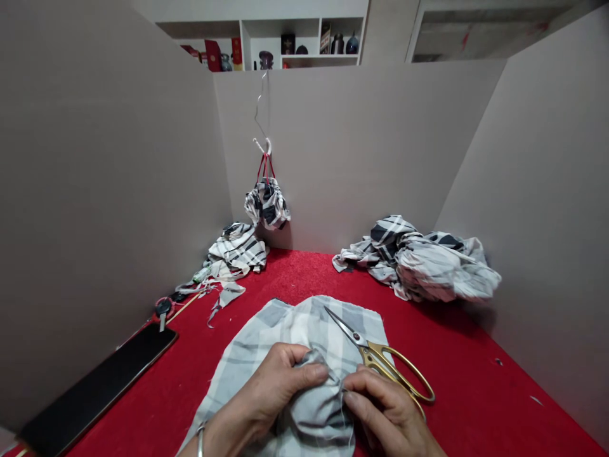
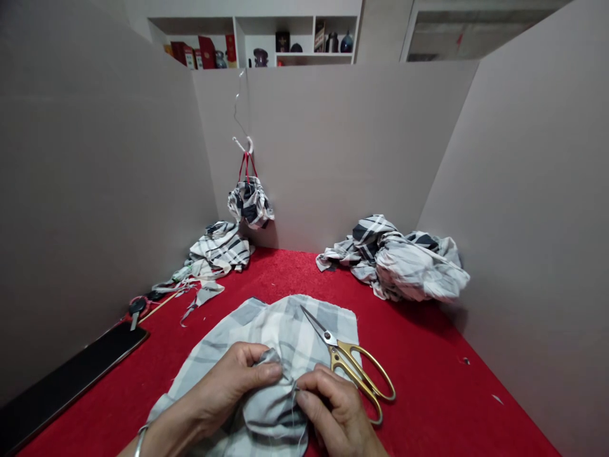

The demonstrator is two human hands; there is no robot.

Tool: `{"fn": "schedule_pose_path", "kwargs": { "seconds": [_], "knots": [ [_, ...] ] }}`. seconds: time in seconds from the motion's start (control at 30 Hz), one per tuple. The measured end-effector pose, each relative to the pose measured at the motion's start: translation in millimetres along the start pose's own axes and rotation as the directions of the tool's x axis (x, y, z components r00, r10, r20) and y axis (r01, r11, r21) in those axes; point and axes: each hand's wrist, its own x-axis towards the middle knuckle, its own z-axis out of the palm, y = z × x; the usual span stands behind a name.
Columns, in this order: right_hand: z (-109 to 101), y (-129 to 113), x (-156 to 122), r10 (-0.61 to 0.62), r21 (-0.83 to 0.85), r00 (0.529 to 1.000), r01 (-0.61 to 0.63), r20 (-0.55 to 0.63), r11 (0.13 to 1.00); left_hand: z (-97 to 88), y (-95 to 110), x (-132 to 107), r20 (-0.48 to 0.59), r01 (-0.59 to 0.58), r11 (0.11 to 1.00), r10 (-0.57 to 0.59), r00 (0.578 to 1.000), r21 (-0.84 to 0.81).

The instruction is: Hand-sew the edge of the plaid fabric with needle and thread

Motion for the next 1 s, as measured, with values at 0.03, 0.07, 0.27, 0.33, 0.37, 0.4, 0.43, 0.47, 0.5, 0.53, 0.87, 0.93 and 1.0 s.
{"fn": "schedule_pose_path", "kwargs": {
  "seconds": [0.03, 0.07, 0.27, 0.33, 0.37, 0.4, 0.43, 0.47, 0.5, 0.53, 0.87, 0.93, 1.0],
  "knots": [
    [-0.2, -0.3, 0.1, -0.004, 0.001, 1.0, 0.004, 0.003, 1.0, -0.1, -0.7, 0.3, 0.004, 0.005, 1.0, -0.005, 1.0, -0.006],
    [-0.4, -0.6, 0.3, -0.005, 0.003, 1.0, 0.005, 0.006, 1.0, -0.2, -1.6, 0.6, 0.011, 0.007, 1.0, -0.007, 1.0, -0.013],
    [-2.1, -3.6, 0.3, 0.031, 0.018, 0.999, -0.031, -0.016, 0.999, 0.0, -8.4, 3.0, 0.016, -0.027, 0.996, 0.029, 0.999, -0.088],
    [-2.4, -4.2, 0.4, 0.053, 0.014, 0.998, -0.052, -0.026, 0.999, 0.7, -9.0, 3.7, 0.004, -0.036, 0.995, 0.037, 0.999, -0.096],
    [-2.4, -4.4, 0.6, 0.06, 0.013, 0.998, -0.059, -0.029, 0.998, 1.1, -8.8, 3.9, 0.002, -0.036, 0.994, 0.036, 0.999, -0.105],
    [-2.4, -4.5, 0.8, 0.063, 0.011, 0.997, -0.063, -0.032, 0.998, 1.6, -8.4, 3.9, 0.001, -0.037, 0.993, 0.037, 0.999, -0.116],
    [-2.4, -4.4, 0.9, 0.059, 0.008, 0.998, -0.059, -0.03, 0.998, 2.1, -7.8, 3.8, 0.004, -0.038, 0.991, 0.039, 0.999, -0.127],
    [-2.4, -4.2, 1.0, 0.055, 0.003, 0.998, -0.055, -0.031, 0.998, 2.6, -7.1, 3.6, 0.011, -0.039, 0.99, 0.041, 0.999, -0.138],
    [-2.4, -3.7, 0.9, 0.051, -0.003, 0.998, -0.051, -0.035, 0.999, 3.1, -6.5, 3.3, 0.016, -0.042, 0.988, 0.045, 0.999, -0.148],
    [-2.4, -2.8, 0.6, 0.046, -0.008, 0.998, -0.046, -0.042, 0.999, 3.6, -6.0, 3.0, 0.019, -0.047, 0.986, 0.051, 0.999, -0.161],
    [-1.6, 1.6, -2.8, 0.043, -0.025, 0.999, -0.044, -0.03, 0.999, 6.5, -3.9, 2.0, 0.03, -0.067, 0.971, 0.076, 0.997, -0.231],
    [-2.1, 0.2, -1.0, 0.023, -0.023, 1.0, -0.023, -0.015, 0.999, 7.2, -3.4, 2.2, 0.039, -0.063, 0.971, 0.074, 0.997, -0.23],
    [-2.3, 0.5, 0.8, 0.014, -0.013, 1.0, -0.014, 0.0, 1.0, 7.7, -3.7, 2.5, 0.053, -0.058, 0.971, 0.072, 0.996, -0.232]
  ]
}}
